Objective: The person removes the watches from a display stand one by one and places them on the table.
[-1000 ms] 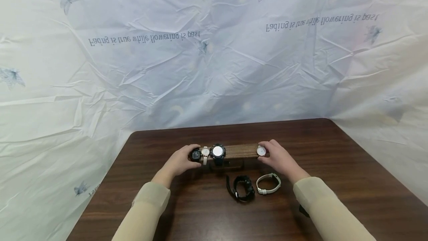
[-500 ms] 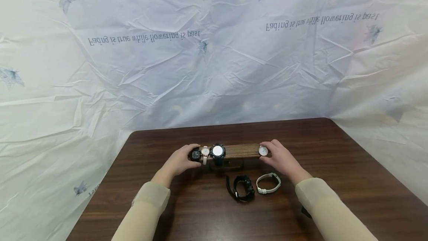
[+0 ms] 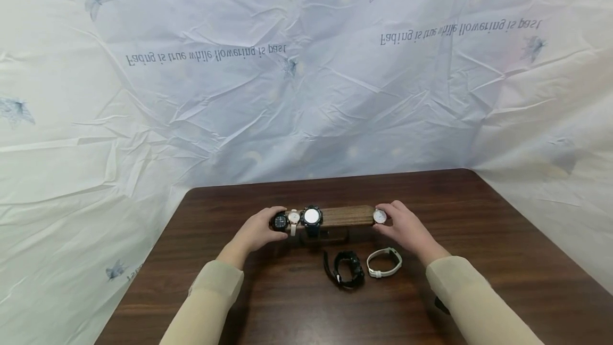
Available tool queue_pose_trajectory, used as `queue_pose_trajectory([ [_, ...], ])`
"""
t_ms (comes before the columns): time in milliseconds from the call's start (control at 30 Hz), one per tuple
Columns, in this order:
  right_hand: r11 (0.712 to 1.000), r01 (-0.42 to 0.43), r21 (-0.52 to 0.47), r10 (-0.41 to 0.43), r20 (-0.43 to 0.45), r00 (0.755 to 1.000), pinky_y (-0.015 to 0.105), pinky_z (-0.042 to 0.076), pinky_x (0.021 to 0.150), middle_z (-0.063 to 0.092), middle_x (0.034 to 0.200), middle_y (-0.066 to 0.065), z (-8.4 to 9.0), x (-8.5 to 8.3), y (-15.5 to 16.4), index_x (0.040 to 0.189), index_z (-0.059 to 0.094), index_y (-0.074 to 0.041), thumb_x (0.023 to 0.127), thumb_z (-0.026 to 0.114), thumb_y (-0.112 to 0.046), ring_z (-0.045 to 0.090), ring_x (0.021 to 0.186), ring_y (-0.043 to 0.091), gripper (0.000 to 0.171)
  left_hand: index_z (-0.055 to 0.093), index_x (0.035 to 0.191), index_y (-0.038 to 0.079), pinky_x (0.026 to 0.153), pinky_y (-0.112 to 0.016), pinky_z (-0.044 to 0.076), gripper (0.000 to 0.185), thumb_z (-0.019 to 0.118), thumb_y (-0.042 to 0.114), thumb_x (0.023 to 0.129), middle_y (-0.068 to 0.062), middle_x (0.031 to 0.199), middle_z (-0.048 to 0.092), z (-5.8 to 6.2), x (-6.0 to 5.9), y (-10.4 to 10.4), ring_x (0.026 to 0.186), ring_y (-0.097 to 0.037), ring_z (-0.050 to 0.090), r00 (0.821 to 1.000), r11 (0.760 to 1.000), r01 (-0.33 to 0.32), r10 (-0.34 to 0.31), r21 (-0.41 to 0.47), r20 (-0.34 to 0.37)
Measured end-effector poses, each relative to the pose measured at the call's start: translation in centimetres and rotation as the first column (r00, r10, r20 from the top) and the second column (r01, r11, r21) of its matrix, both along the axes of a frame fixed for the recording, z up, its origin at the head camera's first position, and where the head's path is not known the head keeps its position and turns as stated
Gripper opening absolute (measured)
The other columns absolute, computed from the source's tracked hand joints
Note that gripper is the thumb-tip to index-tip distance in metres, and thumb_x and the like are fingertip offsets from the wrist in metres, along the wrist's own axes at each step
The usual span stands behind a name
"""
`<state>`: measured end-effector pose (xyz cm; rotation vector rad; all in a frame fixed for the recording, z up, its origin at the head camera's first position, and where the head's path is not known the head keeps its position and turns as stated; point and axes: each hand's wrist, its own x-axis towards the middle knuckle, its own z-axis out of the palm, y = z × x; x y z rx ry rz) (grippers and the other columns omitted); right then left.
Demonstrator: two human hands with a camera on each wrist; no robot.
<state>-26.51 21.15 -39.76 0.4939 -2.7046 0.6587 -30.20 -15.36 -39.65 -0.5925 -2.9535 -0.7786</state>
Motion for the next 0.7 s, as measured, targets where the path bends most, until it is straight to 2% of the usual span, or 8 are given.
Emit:
queue_pose_trajectory([
  [367,1.0,0.005,0.007,-0.005,-0.007,1.0,0.029,0.04,0.059,0.046,0.088,0.001,0.2,0.1,0.5,0.112,0.055,-0.009,0.074,0.068,-0.029,0.045,0.071,0.011,0.045,0.042,0.126,0.028,0.079,-0.04,0.041,0.066,0.071,0.041,0.068,0.0,0.119,0.047,0.0,0.0,0.0,0.104,-0.019,0.047,1.0,1.0,-0.002,0.002,0.001,0.005],
  [700,1.0,0.009,0.004,-0.009,-0.017,1.0,0.03,0.039,0.06,0.047,0.086,0.002,0.7,0.0,1.2,0.11,0.056,-0.005,0.072,0.071,-0.024,0.044,0.071,0.012,0.045,0.043,0.127,0.026,0.078,-0.04,0.041,0.067,0.071,0.04,0.068,-0.001,0.12,0.047,0.0,0.0,0.0,0.103,-0.02,0.048,1.0,1.0,0.012,-0.012,-0.004,-0.011],
])
